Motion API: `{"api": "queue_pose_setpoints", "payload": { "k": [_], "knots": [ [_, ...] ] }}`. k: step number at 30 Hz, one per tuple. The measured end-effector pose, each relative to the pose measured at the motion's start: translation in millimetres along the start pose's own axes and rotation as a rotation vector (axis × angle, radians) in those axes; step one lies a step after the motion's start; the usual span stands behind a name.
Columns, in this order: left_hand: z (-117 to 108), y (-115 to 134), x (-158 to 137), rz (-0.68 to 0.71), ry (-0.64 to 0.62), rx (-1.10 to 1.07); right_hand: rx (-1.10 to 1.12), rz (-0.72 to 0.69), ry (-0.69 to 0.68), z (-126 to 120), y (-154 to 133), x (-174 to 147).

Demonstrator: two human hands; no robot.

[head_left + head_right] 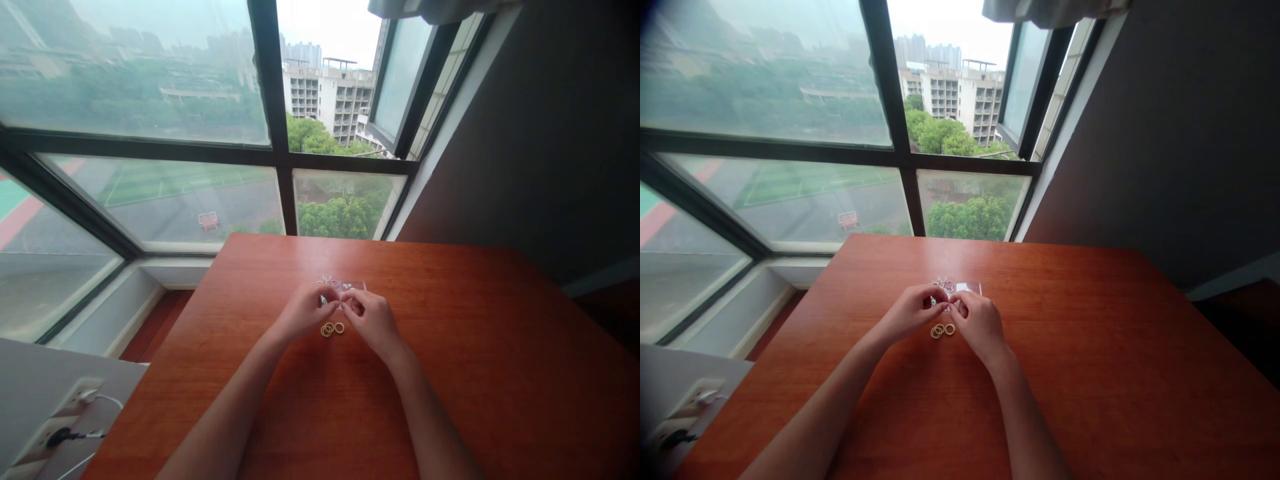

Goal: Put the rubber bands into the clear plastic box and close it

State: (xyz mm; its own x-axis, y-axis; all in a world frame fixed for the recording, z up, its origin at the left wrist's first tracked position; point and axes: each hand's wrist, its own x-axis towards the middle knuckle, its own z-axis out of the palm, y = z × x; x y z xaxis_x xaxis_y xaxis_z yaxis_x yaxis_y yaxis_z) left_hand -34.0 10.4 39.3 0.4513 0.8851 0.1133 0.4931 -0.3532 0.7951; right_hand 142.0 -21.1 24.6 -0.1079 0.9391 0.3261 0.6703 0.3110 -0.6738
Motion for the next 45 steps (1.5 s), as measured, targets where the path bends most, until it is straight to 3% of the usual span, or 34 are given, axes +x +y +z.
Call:
{"api": "queue_pose_setpoints", "payload": {
  "k": [9,24,38,45],
  "knots": [
    [-18,-14,2,0.017,0.15,0.223,-0.037,0.058,-0.017,-4,0,-1],
    [-17,-19,1,-0.03,0.069,0.329,-0.073,0.074,-0.096,-4,1,-1],
    [-22,-15,0,-0.047,0.131,0.309,-0.145,0.147,-0.372,-5,0,-5],
    [-22,-11,0,-0.039,0.139,0.301,-0.152,0.113,-0.392,-2,-1,-7]
  ]
}}
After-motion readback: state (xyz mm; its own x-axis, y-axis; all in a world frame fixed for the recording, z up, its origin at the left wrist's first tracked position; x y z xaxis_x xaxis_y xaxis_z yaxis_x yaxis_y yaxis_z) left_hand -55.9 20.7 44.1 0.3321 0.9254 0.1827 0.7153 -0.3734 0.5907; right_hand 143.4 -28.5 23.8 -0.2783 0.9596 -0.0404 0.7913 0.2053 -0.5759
